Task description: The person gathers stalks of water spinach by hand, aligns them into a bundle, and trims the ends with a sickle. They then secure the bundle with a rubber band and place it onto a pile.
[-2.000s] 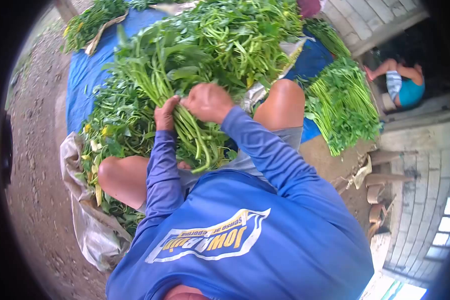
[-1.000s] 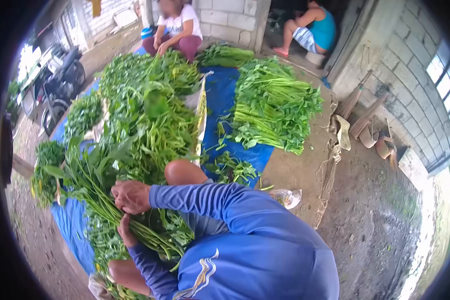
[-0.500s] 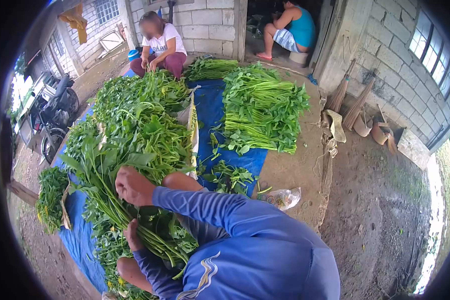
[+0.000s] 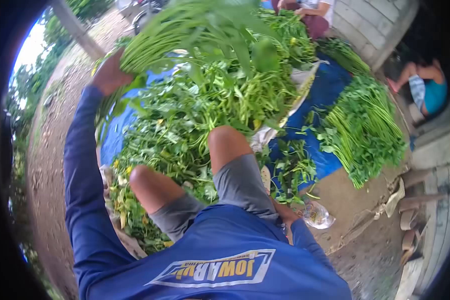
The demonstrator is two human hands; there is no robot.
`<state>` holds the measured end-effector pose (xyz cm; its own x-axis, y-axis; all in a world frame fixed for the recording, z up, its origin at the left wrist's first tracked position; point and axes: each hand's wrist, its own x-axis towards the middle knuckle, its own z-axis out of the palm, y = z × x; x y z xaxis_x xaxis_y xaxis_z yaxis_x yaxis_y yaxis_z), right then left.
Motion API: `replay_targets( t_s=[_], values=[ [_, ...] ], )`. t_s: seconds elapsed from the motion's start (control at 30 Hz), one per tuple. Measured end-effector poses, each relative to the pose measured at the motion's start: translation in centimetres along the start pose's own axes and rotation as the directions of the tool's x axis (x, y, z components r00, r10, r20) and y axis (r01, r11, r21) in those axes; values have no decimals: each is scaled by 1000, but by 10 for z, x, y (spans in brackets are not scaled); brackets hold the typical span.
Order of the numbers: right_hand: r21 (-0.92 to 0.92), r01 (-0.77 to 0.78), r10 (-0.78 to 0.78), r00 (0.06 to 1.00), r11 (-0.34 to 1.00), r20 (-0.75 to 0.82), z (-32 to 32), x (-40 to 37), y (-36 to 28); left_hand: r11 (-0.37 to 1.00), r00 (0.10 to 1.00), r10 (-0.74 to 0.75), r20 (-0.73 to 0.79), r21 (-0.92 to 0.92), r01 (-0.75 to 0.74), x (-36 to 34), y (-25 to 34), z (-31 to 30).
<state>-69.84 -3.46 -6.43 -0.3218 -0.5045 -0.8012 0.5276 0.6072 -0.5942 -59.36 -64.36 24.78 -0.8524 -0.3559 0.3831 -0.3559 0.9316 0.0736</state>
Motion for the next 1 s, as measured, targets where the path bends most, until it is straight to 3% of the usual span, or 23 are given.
replay_targets(
  t_s=[0.03, 0.07, 0.1, 0.13, 0.23, 0.3, 0.37, 0.4, 0.43, 0.5, 0.53, 0.6, 0.63, 0.73, 0.83, 0.93, 1.0],
  values=[
    [204, -167, 164, 986, 965, 32, 7, -10, -8, 997, 986, -78, 149, 26, 75, 14, 30, -22],
    [-50, 83, -78, 993, 995, 89, -3, 0, 6, 998, 980, -35, 195, 59, 24, 22, 38, -24],
    [-269, 341, -296, 935, 901, 195, -23, 15, 31, 996, 970, 15, 245, 84, -36, 31, 45, -24],
    [-431, 570, -462, 821, 699, 336, -33, 23, 48, 990, 951, 67, 301, 100, -101, 38, 53, -20],
    [-368, 329, -181, 906, 870, 383, -35, -16, -18, 951, 912, 169, 374, 181, -250, 48, 81, 5],
    [-212, 266, -162, 898, 940, 410, -50, -16, -47, 939, 887, 136, 441, 230, -258, 52, 108, 23],
    [-146, 429, -369, 874, 891, 317, -35, -35, -110, 947, 866, 116, 486, 209, -244, 50, 137, 33],
    [-145, 586, -540, 799, 797, 263, -23, -43, -142, 918, 894, 301, 332, 152, -365, 42, 133, 52],
    [-157, 721, -691, 692, 675, 209, -9, -54, -174, 919, 899, 327, 293, 124, -374, 36, 141, 62],
    [-74, 819, -801, 573, 569, 175, 18, -82, -240, 919, 907, 367, 209, 68, -387, 19, 161, 80],
    [-87, 888, -883, 459, 452, 98, 36, -95, -270, 902, 903, 423, 81, 64, -428, 6, 167, 93],
    [-25, 974, -974, 225, 226, -12, 69, -97, -320, 907, 905, 420, 68, 12, -421, -20, 186, 99],
    [55, 992, -991, 118, 115, -57, 81, -86, -337, 912, 910, 409, 65, -17, -409, -37, 192, 103],
    [-362, 914, -947, 264, 185, 183, 112, -40, -341, 908, 910, 413, 40, 55, -415, -105, 189, 110],
    [-784, 591, -916, 180, -190, 357, 143, 9, -255, 953, 952, 292, 94, 61, -298, -181, 197, 108],
    [-722, 681, -906, 221, -122, 361, 160, 43, -188, 977, 960, 174, 220, 80, -196, -250, 200, 142],
    [-690, 703, -925, 126, -172, 359, 164, 45, -181, 990, 976, 91, 197, 90, -111, -260, 210, 140]
  ],
)
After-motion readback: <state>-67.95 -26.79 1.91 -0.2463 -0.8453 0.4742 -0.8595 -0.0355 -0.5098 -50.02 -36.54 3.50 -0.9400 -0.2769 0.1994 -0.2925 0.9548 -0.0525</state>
